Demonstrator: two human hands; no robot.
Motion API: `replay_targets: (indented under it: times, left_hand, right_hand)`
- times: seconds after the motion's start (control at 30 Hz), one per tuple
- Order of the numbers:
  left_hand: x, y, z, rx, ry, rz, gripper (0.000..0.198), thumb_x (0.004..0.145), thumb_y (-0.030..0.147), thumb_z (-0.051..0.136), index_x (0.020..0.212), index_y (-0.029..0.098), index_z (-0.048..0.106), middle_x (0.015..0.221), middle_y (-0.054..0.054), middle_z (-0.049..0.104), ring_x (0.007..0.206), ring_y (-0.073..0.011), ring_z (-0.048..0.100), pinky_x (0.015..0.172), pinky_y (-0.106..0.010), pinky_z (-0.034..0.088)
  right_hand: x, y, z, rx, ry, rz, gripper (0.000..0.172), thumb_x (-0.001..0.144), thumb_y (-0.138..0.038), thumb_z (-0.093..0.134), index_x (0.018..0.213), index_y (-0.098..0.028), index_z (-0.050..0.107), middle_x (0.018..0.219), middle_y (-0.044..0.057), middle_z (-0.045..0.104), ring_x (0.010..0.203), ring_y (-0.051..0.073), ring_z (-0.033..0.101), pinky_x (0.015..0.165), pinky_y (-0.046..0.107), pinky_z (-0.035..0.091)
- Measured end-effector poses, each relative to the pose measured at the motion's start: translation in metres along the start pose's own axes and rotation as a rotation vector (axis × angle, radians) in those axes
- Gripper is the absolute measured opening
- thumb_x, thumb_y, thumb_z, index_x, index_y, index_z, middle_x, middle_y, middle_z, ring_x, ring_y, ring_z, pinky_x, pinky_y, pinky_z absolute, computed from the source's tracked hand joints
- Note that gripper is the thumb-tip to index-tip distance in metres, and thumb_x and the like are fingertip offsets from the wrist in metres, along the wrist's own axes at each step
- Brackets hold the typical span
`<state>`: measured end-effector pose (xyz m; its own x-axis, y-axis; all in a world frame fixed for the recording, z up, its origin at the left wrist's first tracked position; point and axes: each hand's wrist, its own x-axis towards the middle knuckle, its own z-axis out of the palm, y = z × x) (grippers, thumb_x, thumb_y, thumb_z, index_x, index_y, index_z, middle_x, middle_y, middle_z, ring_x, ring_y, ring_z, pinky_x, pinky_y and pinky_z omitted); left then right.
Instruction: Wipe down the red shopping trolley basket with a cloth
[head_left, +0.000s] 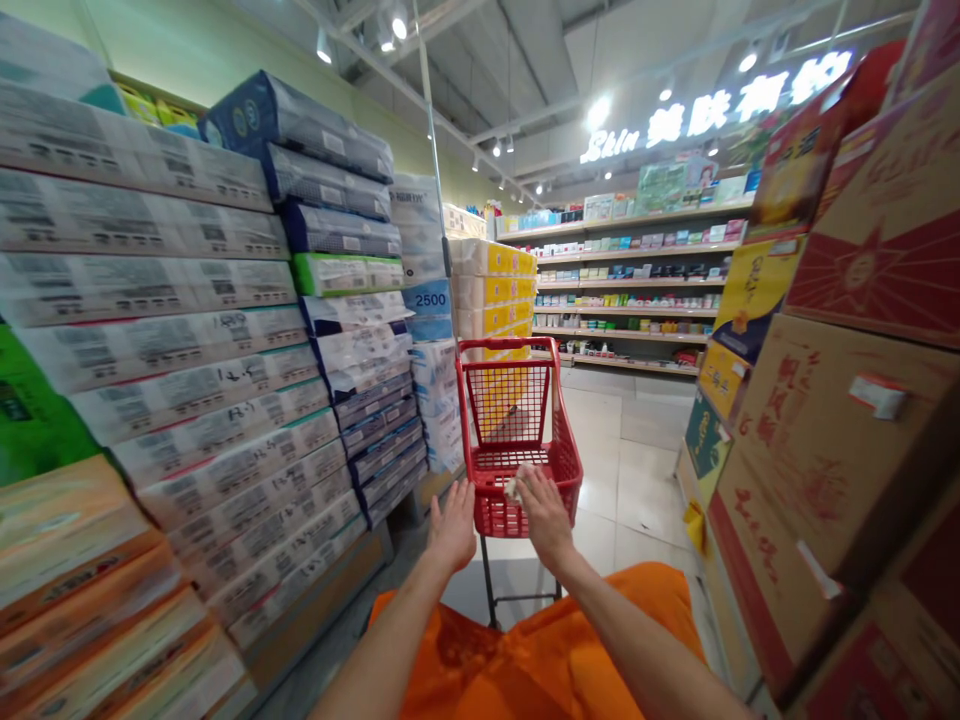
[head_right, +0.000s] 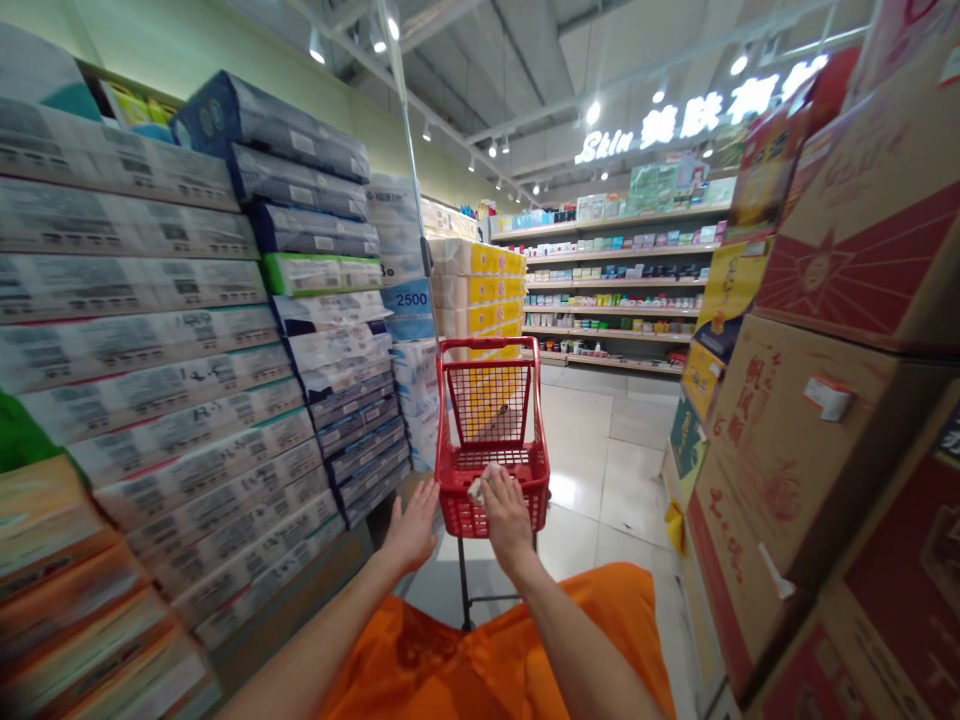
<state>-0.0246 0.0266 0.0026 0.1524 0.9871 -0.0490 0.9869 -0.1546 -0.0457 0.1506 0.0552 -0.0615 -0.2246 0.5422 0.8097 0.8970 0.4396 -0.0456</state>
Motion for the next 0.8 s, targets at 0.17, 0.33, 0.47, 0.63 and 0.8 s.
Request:
replay_targets:
  times: [0.17, 0.33, 0.47, 0.63, 0.8]
  left_hand:
    - [0.0, -0.015, 0.004, -0.026, -0.014, 0.008, 0.076, 0.065, 0.004, 0.03, 0.137, 0.014, 0.009, 0.146, -0.004, 0.005, 0.133, -0.0178, 0.005, 0.105, -0.05, 0.015]
    - [-0.01, -0.028, 0.018, 0.009, -0.015, -0.007, 0.075, 0.064, 0.003, 0.031, 0.137, 0.014, 0.013, 0.146, -0.005, 0.008, 0.133, -0.0179, 0.006, 0.104, -0.051, 0.014]
    - [-0.017, -0.02, 0.027, 0.002, 0.029, 0.066, 0.075, 0.065, 0.006, 0.033, 0.137, 0.015, 0.013, 0.146, -0.005, 0.009, 0.133, -0.0179, 0.006, 0.105, -0.05, 0.014]
    - [-0.023, -0.012, 0.044, 0.033, 0.075, 0.106, 0.077, 0.064, 0.01, 0.036, 0.137, 0.014, 0.013, 0.146, -0.005, 0.009, 0.133, -0.0193, 0.006, 0.105, -0.05, 0.012]
    - [-0.028, -0.001, 0.057, 0.09, 0.114, 0.122, 0.078, 0.063, 0.011, 0.037, 0.137, 0.015, 0.012, 0.146, -0.005, 0.007, 0.133, -0.0205, 0.005, 0.105, -0.051, 0.012]
  right_hand:
    - [0.019, -0.049, 0.016, 0.087, -0.035, -0.27, 0.038, 0.083, -0.01, 0.04, 0.119, -0.019, 0.051, 0.132, 0.006, 0.043, 0.129, 0.02, 0.024, 0.099, 0.039, 0.033]
    - [0.0, -0.035, 0.018, 0.103, -0.061, -0.501, 0.032, 0.086, -0.015, 0.04, 0.114, -0.019, 0.054, 0.125, 0.004, 0.05, 0.124, 0.02, 0.034, 0.099, 0.037, 0.035]
    - [-0.04, -0.015, 0.014, 0.072, -0.201, -0.48, 0.029, 0.086, -0.018, 0.042, 0.111, -0.019, 0.057, 0.117, 0.005, 0.057, 0.115, 0.018, 0.045, 0.095, 0.035, 0.039]
    - [-0.047, -0.003, -0.01, 0.043, -0.134, -0.368, 0.037, 0.084, -0.01, 0.038, 0.117, -0.019, 0.053, 0.122, 0.006, 0.053, 0.121, 0.019, 0.038, 0.097, 0.037, 0.035]
    - [-0.044, -0.006, -0.002, 0.001, -0.09, -0.308, 0.034, 0.083, -0.012, 0.042, 0.112, -0.02, 0.056, 0.118, 0.006, 0.056, 0.118, 0.02, 0.042, 0.1, 0.039, 0.03]
